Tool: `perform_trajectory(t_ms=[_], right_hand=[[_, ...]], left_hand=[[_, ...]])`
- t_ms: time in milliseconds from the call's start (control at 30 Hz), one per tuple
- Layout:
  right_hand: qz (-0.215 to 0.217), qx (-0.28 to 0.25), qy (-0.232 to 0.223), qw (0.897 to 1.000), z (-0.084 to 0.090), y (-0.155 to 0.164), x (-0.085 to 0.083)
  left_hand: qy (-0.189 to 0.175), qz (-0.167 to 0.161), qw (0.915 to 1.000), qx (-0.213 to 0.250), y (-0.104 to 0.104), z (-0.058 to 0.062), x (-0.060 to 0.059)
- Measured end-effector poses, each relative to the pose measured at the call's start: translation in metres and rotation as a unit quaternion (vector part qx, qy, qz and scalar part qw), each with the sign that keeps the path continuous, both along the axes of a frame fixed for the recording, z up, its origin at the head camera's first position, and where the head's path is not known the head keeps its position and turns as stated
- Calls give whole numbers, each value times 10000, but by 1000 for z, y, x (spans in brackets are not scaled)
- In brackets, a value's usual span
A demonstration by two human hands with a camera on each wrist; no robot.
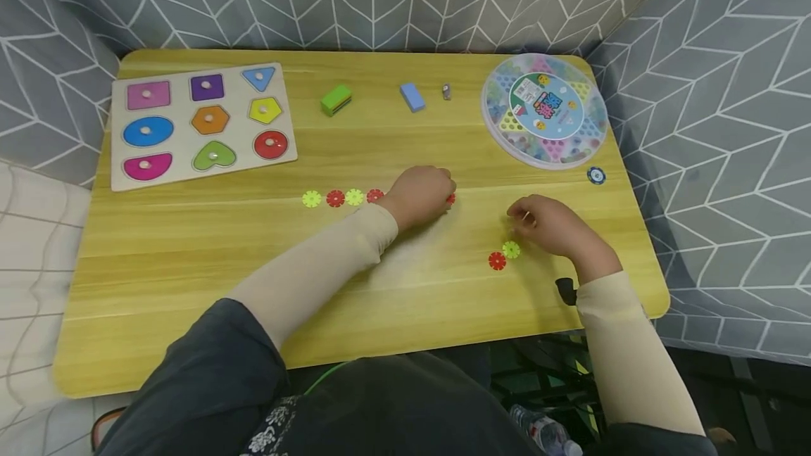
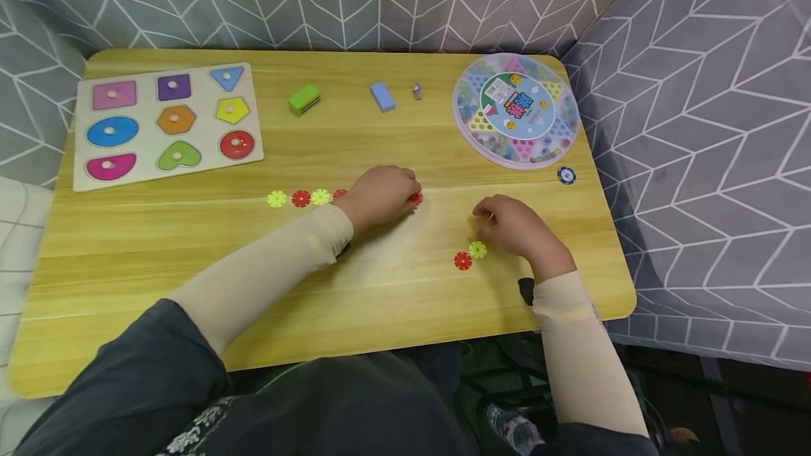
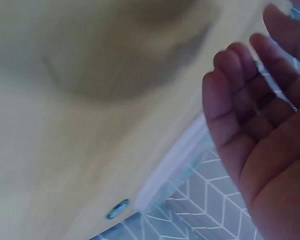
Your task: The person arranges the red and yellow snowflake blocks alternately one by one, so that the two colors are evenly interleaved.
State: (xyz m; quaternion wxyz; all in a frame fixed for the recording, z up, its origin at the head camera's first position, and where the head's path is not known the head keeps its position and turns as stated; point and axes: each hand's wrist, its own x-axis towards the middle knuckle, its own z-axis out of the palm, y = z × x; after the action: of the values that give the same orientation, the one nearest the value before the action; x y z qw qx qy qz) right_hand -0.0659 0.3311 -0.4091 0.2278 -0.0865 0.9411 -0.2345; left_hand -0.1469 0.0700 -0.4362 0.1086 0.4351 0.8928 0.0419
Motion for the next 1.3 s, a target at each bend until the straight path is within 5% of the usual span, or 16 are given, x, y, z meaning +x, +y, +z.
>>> perform_trajectory(t_ms=[300, 567, 1033, 1300], right_hand=[[809, -65, 388, 9959, -34, 8, 28], [1055, -108, 732, 9917, -35, 9, 36], [943, 549, 414, 9932, -29, 13, 31], [728, 513, 697, 9936, -33, 11, 31]], left_hand=[[79, -17, 9998, -196, 13, -10, 2], [240, 51, 9994, -248, 16, -12, 5], [106, 147, 9998, -131, 16, -8, 4], [169, 137, 9997, -137, 17, -10, 1]])
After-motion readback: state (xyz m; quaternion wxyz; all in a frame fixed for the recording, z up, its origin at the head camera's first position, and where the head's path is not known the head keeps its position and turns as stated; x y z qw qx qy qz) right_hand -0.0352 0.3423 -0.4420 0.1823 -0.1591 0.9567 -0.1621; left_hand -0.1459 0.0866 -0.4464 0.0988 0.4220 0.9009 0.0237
